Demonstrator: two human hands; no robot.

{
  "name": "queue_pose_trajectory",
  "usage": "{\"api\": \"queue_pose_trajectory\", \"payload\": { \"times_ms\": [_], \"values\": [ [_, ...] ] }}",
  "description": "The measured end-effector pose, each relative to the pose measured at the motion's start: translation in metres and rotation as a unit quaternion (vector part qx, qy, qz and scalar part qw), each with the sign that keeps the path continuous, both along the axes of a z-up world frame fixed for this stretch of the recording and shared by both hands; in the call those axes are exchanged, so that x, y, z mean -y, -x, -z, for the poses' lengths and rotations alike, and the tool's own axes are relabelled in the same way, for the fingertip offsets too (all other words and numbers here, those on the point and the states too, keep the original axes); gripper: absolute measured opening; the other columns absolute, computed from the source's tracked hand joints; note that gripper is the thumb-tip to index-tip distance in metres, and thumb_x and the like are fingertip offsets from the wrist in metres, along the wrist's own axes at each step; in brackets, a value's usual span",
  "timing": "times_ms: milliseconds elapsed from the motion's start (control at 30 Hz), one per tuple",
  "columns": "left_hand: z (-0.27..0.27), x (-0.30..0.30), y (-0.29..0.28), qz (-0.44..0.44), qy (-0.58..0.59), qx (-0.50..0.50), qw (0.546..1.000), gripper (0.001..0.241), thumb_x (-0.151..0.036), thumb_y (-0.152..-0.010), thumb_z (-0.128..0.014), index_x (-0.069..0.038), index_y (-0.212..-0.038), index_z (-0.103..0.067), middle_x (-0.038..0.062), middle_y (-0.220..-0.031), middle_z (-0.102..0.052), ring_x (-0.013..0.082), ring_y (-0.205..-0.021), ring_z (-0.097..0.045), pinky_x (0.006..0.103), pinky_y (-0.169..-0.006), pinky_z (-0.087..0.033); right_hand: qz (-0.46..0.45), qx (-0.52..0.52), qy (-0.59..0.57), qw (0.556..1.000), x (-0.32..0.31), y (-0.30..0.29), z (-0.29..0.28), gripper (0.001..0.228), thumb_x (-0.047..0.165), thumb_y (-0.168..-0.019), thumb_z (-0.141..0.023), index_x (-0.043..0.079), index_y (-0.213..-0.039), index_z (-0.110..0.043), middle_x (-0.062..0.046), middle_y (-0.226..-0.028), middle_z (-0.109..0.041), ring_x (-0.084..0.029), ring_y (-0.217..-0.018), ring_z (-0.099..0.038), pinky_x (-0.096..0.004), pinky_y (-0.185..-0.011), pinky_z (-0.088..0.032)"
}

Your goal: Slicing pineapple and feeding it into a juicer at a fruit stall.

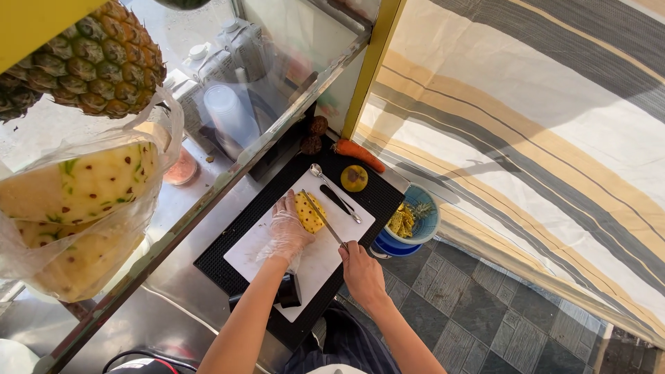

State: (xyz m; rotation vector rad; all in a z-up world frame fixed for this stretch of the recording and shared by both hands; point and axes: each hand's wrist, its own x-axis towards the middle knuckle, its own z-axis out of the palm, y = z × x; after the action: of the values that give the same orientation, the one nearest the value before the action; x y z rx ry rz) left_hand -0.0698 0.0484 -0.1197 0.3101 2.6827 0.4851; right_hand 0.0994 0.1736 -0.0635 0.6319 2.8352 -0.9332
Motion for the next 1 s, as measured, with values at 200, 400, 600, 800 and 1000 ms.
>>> {"api": "queue_pose_trajectory", "payload": {
  "times_ms": [200,400,600,800,1000],
  "values": [
    [-0.019,0.006,0.001,-0.004,-0.032,0.009,0.999,0.124,-0.026,-0.046,-0.097,-0.016,-0.149,-0.03,0.012,-0.145,-0.043,0.0326,-0.139,-0.04,0.0367,-0.114,-0.041,0.011,0.038,0.037,0.999,-0.002,0.0,-0.009,0.033,0.035,-0.107,-0.043,0.003,-0.101,-0.047,-0.021,-0.091,-0.068,-0.043,-0.072,-0.066,-0.053,-0.061,-0.053],
    [-0.015,0.006,-0.001,-0.006,-0.045,0.008,0.999,0.121,-0.026,-0.045,-0.097,-0.018,-0.147,-0.032,0.009,-0.141,-0.045,0.0308,-0.136,-0.042,0.0364,-0.113,-0.042,0.012,0.148,0.043,0.988,0.005,0.01,-0.005,0.035,0.037,-0.109,-0.042,0.003,-0.1,-0.044,-0.023,-0.07,-0.067,-0.044,-0.067,-0.067,-0.053,-0.059,-0.053],
    [-0.02,0.003,0.004,-0.02,-0.044,0.035,0.998,0.122,-0.027,-0.045,-0.096,-0.019,-0.148,-0.031,0.008,-0.142,-0.045,0.0288,-0.137,-0.044,0.0369,-0.109,-0.046,-0.004,0.136,0.024,0.99,0.003,0.032,0.049,0.037,0.039,-0.106,-0.046,0.003,-0.099,-0.046,-0.025,-0.073,-0.069,-0.047,-0.072,-0.068,-0.056,-0.064,-0.054],
    [0.0,0.013,0.0,-0.017,-0.079,-0.002,0.997,0.124,-0.031,-0.041,-0.099,-0.02,-0.145,-0.032,0.009,-0.142,-0.044,0.0309,-0.135,-0.044,0.0394,-0.107,-0.046,-0.009,0.121,0.03,0.992,0.015,0.059,0.064,0.035,0.038,-0.106,-0.045,0.003,-0.102,-0.046,-0.024,-0.074,-0.069,-0.046,-0.073,-0.07,-0.056,-0.064,-0.056],
    [-0.012,0.006,0.004,-0.027,-0.028,0.033,0.999,0.125,-0.029,-0.043,-0.095,-0.021,-0.149,-0.031,0.006,-0.143,-0.046,0.0281,-0.136,-0.046,0.0384,-0.105,-0.048,-0.039,0.105,0.046,0.993,-0.003,0.025,0.082,0.037,0.04,-0.107,-0.045,0.003,-0.103,-0.045,-0.024,-0.074,-0.068,-0.048,-0.072,-0.068,-0.058,-0.067,-0.053]
  ]
}}
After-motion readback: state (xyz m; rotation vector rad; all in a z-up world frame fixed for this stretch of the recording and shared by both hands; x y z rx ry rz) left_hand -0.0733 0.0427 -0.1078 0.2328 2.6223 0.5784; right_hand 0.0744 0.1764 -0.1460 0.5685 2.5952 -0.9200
